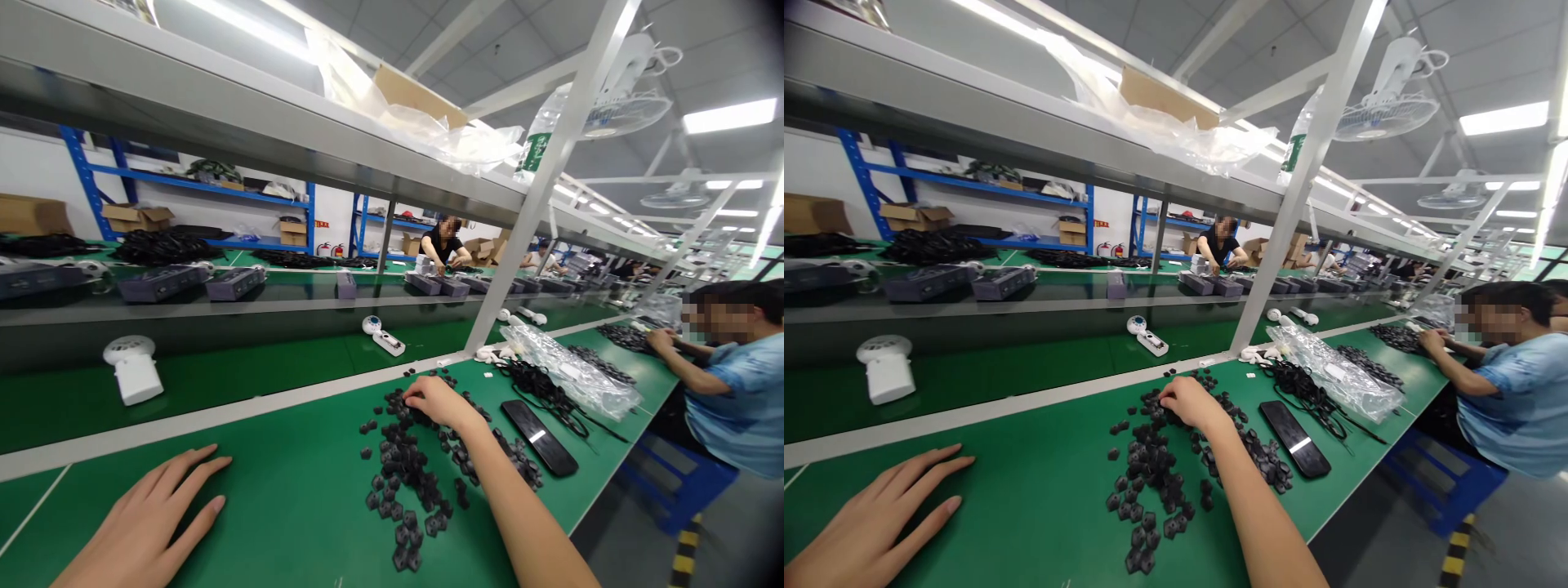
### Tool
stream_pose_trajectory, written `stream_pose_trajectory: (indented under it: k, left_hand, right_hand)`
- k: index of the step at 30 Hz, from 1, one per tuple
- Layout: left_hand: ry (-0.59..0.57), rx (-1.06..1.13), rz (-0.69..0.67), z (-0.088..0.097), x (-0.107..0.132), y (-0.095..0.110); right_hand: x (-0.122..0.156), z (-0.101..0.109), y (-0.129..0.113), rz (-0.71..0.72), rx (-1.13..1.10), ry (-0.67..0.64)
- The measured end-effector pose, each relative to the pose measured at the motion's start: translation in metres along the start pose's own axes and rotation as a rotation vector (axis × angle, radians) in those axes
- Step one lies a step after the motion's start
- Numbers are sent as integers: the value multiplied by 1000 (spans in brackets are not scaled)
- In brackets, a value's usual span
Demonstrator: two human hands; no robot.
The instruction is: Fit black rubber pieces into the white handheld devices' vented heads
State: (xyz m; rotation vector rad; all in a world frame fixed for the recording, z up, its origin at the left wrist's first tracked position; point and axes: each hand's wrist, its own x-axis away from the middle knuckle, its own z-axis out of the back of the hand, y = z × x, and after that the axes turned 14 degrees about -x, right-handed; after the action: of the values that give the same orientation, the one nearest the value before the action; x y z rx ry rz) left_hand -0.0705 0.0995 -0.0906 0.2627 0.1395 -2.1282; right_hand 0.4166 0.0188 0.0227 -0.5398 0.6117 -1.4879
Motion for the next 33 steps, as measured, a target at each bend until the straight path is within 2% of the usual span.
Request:
stream_pose_trajectory:
  k: [7,13,19,22,25,28,30,33]
  left_hand:
    - [-35,0,10,5,-1,2]
    - [-73,3,30,21,1,16]
    - [24,-4,49,36,5,37]
    - [45,-6,38,31,5,36]
    - [43,-12,33,22,3,26]
    - [-13,-18,23,14,1,14]
    - [-40,-19,16,11,0,9]
    - [-44,-17,8,8,0,5]
  right_hand:
    - [-7,-6,10,-13,36,46]
    - [-9,-9,7,-19,97,129]
    - [-1,-31,-11,117,97,-19]
    - [5,-45,-22,130,113,-49]
    - [11,-53,-34,142,105,-73]
    - [13,-43,-38,155,69,-97]
    - [12,-24,-30,125,48,-55]
    - [10,14,-3,-5,41,85]
